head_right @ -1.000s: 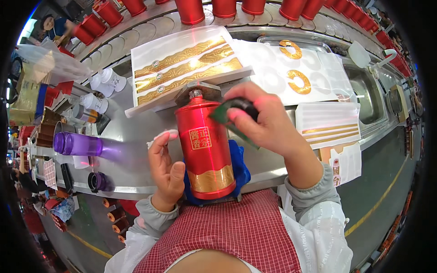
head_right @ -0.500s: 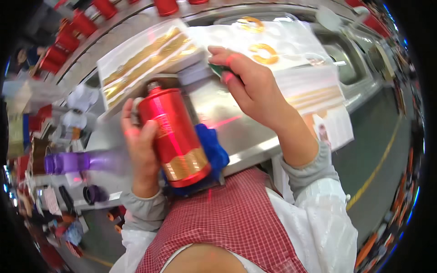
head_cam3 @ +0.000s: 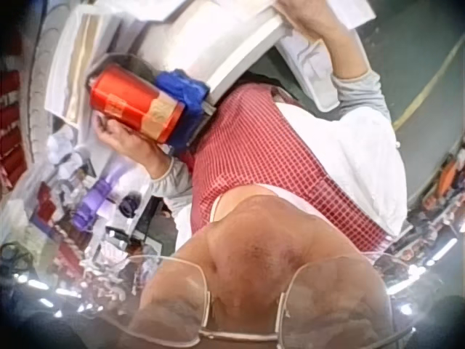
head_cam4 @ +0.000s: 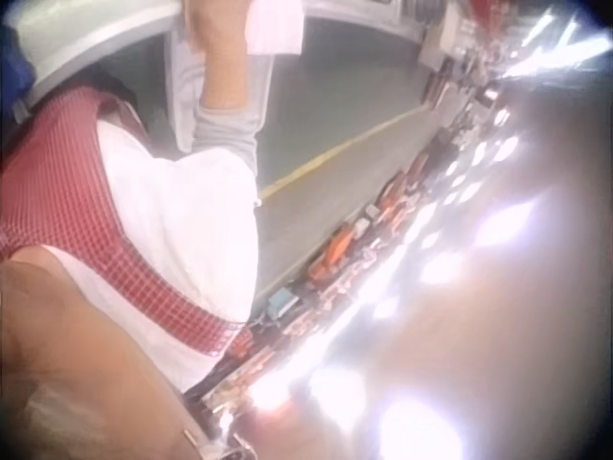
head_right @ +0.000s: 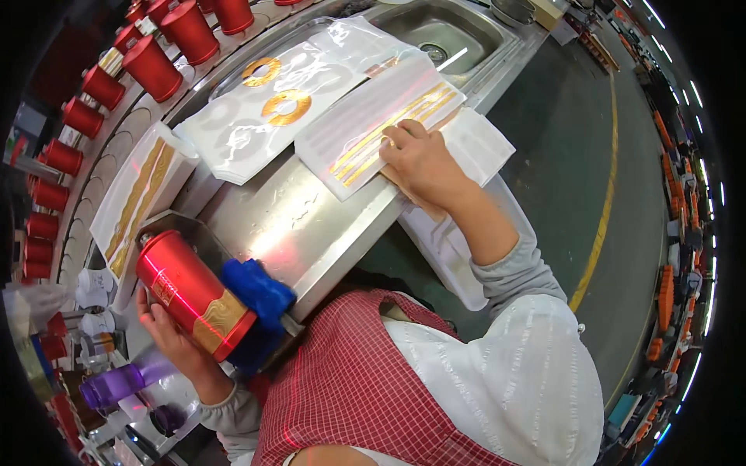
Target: The person applies a gold decorative label to a red cylindrical tin. They position the label, smooth it with a green card, and rotate the tin to ensure adhesion. The person then applies a second label to the same tin, repeating the smoothing and rotating process.
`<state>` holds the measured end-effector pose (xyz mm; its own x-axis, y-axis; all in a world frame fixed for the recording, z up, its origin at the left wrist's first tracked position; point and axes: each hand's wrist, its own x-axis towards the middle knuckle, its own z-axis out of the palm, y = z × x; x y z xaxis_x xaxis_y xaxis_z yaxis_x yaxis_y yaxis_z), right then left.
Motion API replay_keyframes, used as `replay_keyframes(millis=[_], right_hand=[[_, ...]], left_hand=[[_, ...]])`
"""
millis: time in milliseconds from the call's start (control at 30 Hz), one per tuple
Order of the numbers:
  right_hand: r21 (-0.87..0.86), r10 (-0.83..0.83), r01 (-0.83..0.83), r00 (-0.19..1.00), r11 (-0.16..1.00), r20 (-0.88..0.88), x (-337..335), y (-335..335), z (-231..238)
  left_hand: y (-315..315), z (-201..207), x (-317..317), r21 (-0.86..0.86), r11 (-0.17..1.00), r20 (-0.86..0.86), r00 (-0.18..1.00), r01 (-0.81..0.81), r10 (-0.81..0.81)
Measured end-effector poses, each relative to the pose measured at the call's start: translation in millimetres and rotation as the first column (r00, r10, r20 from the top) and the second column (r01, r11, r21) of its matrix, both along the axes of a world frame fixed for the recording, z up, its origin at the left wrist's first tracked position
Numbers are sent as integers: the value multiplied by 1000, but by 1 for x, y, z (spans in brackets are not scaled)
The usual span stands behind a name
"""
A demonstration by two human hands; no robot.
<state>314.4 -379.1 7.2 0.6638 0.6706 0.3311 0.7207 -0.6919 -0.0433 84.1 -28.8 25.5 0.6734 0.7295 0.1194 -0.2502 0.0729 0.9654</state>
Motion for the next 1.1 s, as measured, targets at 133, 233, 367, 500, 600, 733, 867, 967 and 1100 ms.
replay_keyframes(millis=[133, 233, 367, 500, 600, 733, 867, 967, 1100], right_hand=[[104, 62, -56, 997, 993, -51, 1, -7, -5], [29, -148, 147, 988, 989, 36, 4, -9, -11], [57, -76, 77, 997, 995, -21, 4, -10, -14], [174, 31, -14, 995, 985, -97, 14, -17, -14], [231, -20, 48, 992, 972, -122, 14, -16, -13], [230, 38, 3, 984, 973, -177, 11, -5, -8], [263, 101, -63, 986, 963, -132, 12, 4, 2], [359, 204, -110, 950, 927, -234, 4, 9, 13], [365, 363, -246, 883, 898, -297, -32, 34, 52]], left_hand=[[-14, 8, -3, 38, 999, -108, 994, -6, 10], [-15, 4, -6, 2, 1000, -67, 998, 11, -11], [-21, 1, -12, 4, 999, -62, 997, -37, 37], [-25, -1, -15, -30, 999, -47, 999, -25, 23], [-31, 4, -17, -44, 999, -61, 998, -4, 2], [-31, 2, -23, 31, 999, -101, 995, 16, -13], [-35, -11, -36, 233, 972, -80, 995, -40, 61], [-48, -11, -51, 463, 883, -143, 990, 75, -9], [-49, 0, -56, 891, 407, -317, 917, 201, 243]])
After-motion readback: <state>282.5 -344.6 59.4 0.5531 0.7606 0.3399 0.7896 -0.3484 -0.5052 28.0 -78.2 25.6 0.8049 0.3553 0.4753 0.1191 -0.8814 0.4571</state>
